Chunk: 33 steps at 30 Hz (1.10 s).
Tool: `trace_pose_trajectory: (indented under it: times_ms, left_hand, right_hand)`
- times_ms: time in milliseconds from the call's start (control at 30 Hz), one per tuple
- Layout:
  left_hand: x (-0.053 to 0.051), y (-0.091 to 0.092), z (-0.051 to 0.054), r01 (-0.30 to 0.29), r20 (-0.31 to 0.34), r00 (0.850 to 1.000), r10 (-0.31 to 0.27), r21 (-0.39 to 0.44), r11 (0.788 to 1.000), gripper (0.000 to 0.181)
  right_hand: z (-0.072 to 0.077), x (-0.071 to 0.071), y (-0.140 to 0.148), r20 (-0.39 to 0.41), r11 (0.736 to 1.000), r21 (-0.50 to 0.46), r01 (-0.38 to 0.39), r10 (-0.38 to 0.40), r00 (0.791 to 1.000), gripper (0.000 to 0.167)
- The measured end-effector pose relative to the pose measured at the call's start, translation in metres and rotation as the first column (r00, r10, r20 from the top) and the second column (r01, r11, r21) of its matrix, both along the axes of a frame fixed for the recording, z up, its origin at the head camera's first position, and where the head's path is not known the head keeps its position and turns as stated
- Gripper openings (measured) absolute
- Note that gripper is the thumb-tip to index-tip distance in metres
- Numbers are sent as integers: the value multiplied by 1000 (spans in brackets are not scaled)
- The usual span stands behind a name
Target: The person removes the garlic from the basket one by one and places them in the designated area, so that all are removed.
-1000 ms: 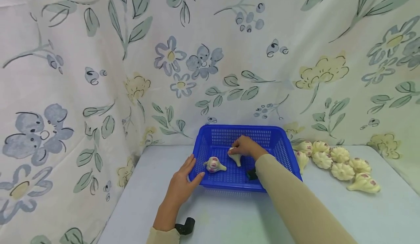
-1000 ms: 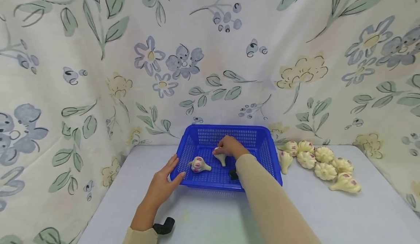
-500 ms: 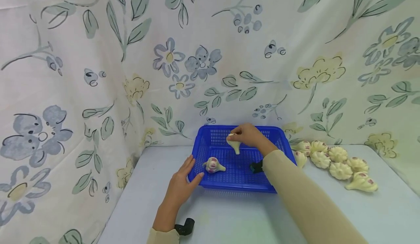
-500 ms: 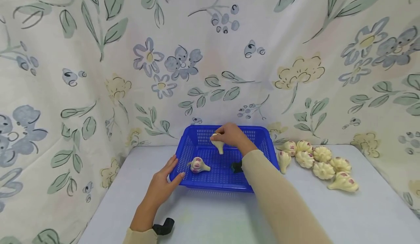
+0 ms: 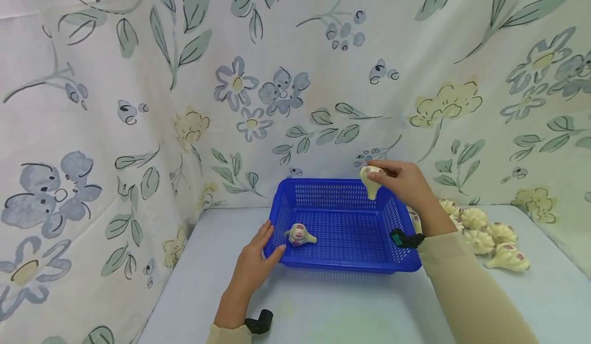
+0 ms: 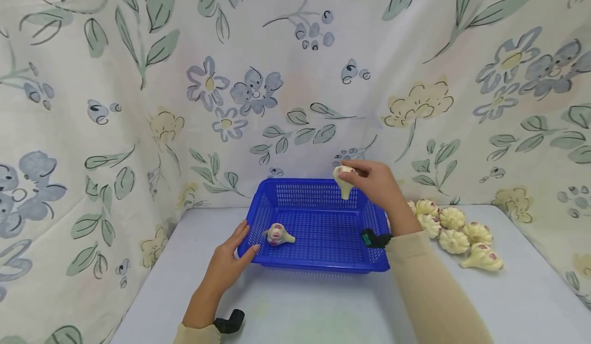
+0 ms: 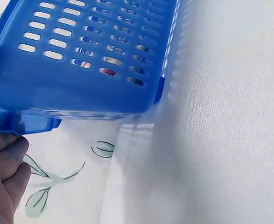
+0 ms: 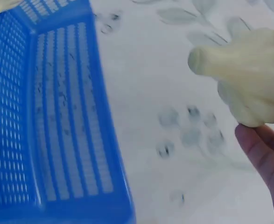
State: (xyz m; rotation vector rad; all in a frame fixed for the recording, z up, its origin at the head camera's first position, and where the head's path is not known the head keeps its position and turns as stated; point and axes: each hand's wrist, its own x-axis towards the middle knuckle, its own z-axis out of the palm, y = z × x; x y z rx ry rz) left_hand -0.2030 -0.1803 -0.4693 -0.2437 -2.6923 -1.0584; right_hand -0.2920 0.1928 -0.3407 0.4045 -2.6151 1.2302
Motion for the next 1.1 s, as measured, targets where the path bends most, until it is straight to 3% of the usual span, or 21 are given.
trace_pose_trajectory:
  times_ms: [133, 300, 500, 600, 833, 1100]
  left_hand:
    - [0, -1, 0, 1, 10, 1000, -1, -4, 1000, 73]
    - [0, -1, -1, 4, 11, 1000, -4, 0, 1000, 73]
    - [0, -2, -1, 10, 2, 1000, -10, 2, 1000, 75]
    - [0, -2, -1, 9, 13, 1000, -9, 2, 1000, 77]
    - [0, -3, -1, 11, 21, 1000, -11, 4, 1000, 80]
    - [0, -2, -1, 16, 10, 1000, -16, 2, 1000, 73]
  right_hand:
    - [-13, 22, 31, -30, 987, -51, 153, -155, 987, 48]
    - [-35, 43, 68, -65, 944, -87, 319, -325, 943, 49]
    - [-64, 58, 101, 51, 879, -55, 475, -472, 880, 58]
    - [-79, 63, 110, 93, 879, 2, 477, -475, 875, 63]
    - [-109, 67, 122, 132, 904, 115, 412, -425, 896, 68]
    - [-123, 72, 129, 178, 921, 263, 289, -340, 923, 67]
